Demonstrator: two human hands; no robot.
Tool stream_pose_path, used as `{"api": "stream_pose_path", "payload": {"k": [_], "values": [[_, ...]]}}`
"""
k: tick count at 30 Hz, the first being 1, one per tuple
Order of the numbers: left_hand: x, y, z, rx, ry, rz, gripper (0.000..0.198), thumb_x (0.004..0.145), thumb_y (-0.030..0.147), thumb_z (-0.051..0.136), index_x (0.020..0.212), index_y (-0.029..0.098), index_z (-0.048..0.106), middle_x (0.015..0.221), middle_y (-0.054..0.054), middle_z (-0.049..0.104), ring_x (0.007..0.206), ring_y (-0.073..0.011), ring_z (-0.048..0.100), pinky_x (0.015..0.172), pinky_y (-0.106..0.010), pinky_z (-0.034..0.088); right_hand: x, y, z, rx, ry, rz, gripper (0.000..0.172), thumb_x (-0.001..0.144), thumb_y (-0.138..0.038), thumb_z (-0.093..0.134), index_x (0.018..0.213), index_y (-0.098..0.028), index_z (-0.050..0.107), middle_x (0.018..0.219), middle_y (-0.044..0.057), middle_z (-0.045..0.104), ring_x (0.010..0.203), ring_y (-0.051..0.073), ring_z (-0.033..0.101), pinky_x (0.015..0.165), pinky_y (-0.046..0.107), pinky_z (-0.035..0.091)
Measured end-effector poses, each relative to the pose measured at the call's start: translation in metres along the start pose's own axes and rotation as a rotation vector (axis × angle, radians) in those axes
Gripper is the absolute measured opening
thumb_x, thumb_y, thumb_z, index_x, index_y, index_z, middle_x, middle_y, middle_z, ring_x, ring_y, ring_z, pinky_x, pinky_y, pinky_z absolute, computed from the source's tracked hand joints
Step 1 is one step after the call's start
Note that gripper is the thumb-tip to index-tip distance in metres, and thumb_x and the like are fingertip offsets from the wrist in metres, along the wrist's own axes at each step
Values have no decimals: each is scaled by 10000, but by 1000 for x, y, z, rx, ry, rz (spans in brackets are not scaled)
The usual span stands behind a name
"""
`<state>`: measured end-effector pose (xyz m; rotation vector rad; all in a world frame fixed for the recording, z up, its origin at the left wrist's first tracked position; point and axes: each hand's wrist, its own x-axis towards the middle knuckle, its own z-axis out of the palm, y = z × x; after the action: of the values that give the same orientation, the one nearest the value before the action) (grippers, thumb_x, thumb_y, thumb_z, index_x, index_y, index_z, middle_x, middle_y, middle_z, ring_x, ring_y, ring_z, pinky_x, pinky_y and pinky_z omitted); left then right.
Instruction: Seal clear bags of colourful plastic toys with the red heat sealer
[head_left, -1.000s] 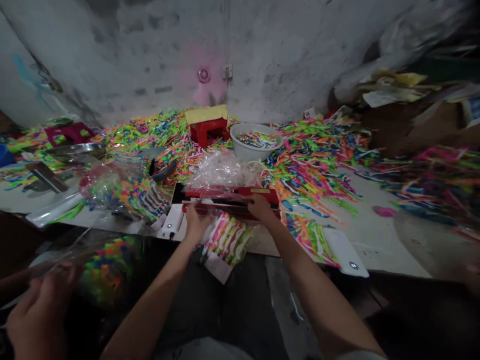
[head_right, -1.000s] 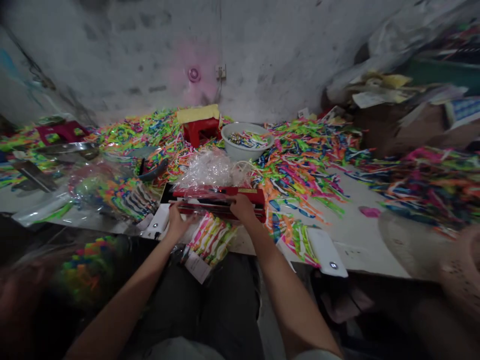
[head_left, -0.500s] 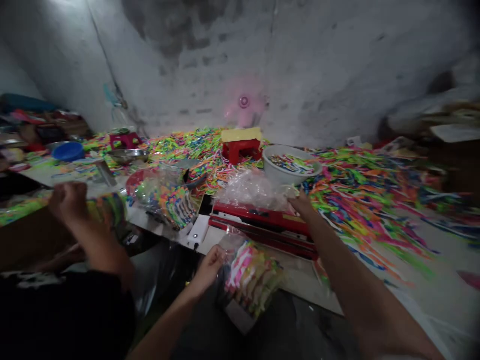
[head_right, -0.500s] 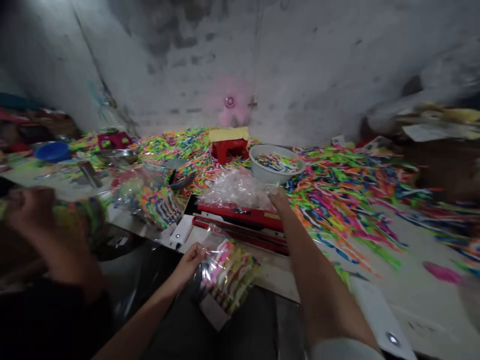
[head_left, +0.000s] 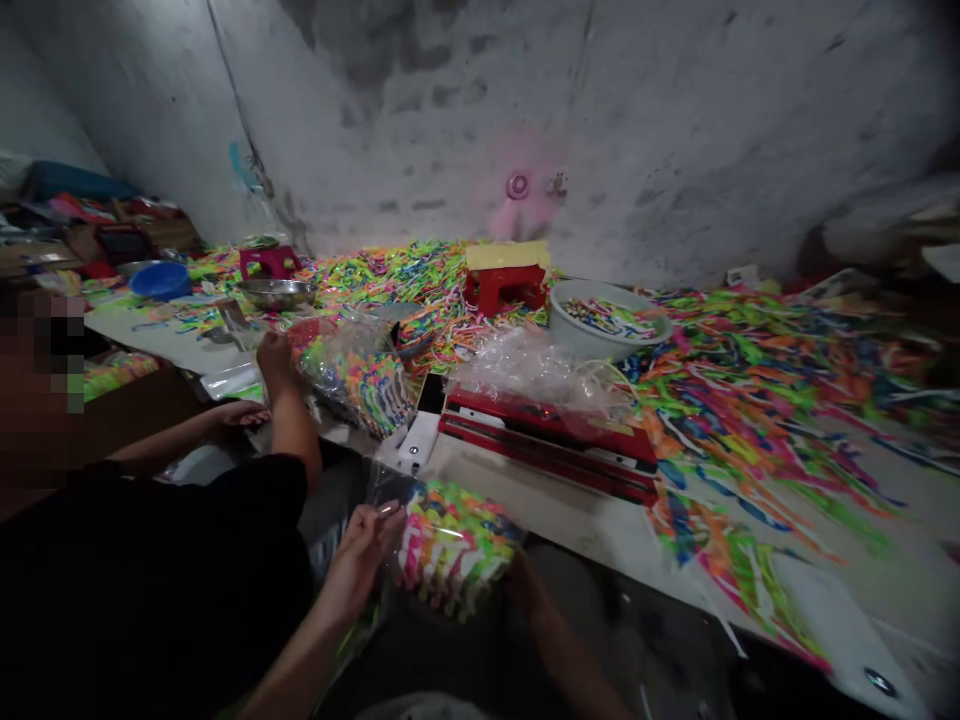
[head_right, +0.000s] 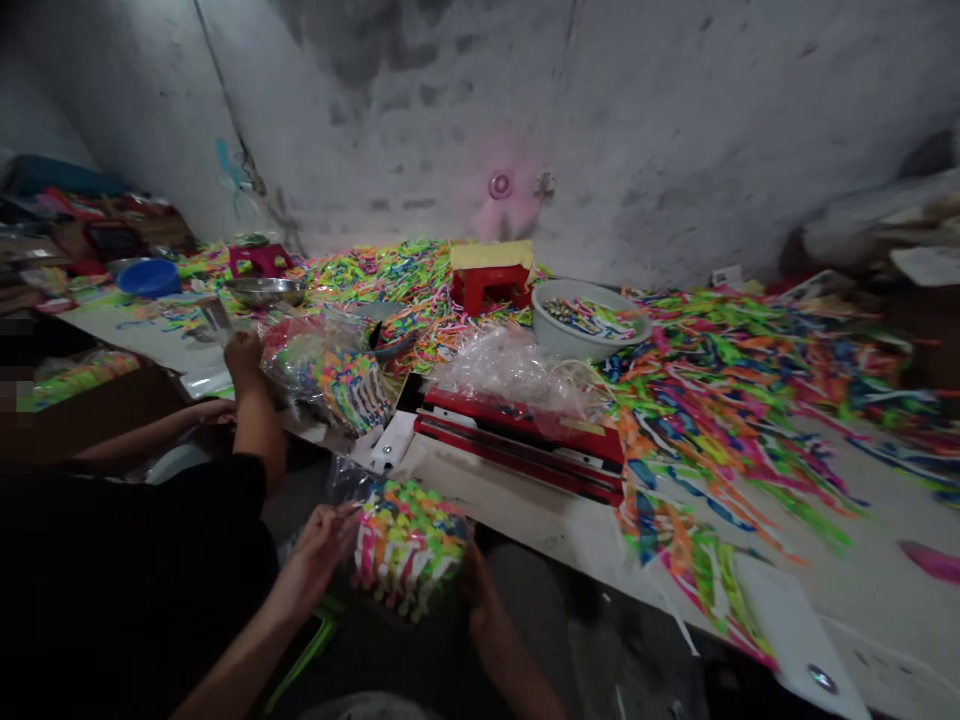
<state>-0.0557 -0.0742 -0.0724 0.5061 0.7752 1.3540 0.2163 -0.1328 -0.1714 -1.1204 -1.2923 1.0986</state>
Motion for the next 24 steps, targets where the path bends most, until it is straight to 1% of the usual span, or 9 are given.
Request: {"api": "stream_pose_path", "payload": {"k": [2,4,6,9,12,15,20,22,24], "values": [[0,5,-9,-30,61,-19,362,621,270,896,748,178,570,1030,-50,724,976,-211,699,850,-293,556,-6,-6,28,26,-33,-11,990,664,-717,719,1494,-320,354,1511,102,431,1370,334,425,1095,494,388],[-1,8,-15,-41,132,-32,301,661,189,850,756,177,564,1007,-43,720,895,-181,699,788,-281,571,4,-22,47,-6,37,-11,1038,621,-609,806,1489,-257,359,1514,130,406,1356,333,434,1116,484,368],[-2,10,-17,-39,160,-11,294,654,163,833,775,178,566,951,-28,708,833,-163,687,725,-259,572,21,-42,60,-32,68,-14,897,637,-519,812,1404,-209,465,1425,149,489,1277,328,507,1079,470,418],[-2,18,-15,-10,153,112,374,575,205,864,796,181,564,818,13,656,728,-134,648,637,-215,544,46,-69,77,-3,12,-5,672,665,-424,786,1260,-197,570,1274,134,587,1152,314,591,954,444,525],[3,36,-12,113,246,294,405,553,267,852,789,190,531,663,68,556,536,-83,533,513,-175,466,66,-81,104,-18,26,-69,652,655,-346,787,1254,-203,574,1253,111,593,1158,302,581,977,444,510],[15,55,-12,277,379,447,377,620,368,793,797,208,501,559,105,452,414,-60,397,421,-160,350,88,-79,138,-37,30,-136,704,639,-297,789,1293,-192,552,1252,107,586,1185,295,562,1038,449,463],[42,76,-28,464,594,560,295,663,387,686,808,200,510,564,74,499,424,-81,409,420,-171,317,124,-66,190,-64,-8,-158,775,600,-253,805,1321,-178,530,1250,115,573,1221,294,540,1075,430,427],[45,97,-38,584,576,554,217,724,366,622,785,202,494,538,62,489,423,-108,422,432,-209,362,134,-60,206,-66,-10,-162,756,594,-229,799,1303,-178,542,1255,112,571,1219,291,543,1084,427,417],[38,130,-48,738,490,563,136,756,297,597,745,204,498,549,36,503,492,-155,500,521,-284,470,141,-53,219,-71,-10,-147,739,581,-205,795,1281,-173,559,1262,114,575,1210,291,555,1080,427,422]]}}
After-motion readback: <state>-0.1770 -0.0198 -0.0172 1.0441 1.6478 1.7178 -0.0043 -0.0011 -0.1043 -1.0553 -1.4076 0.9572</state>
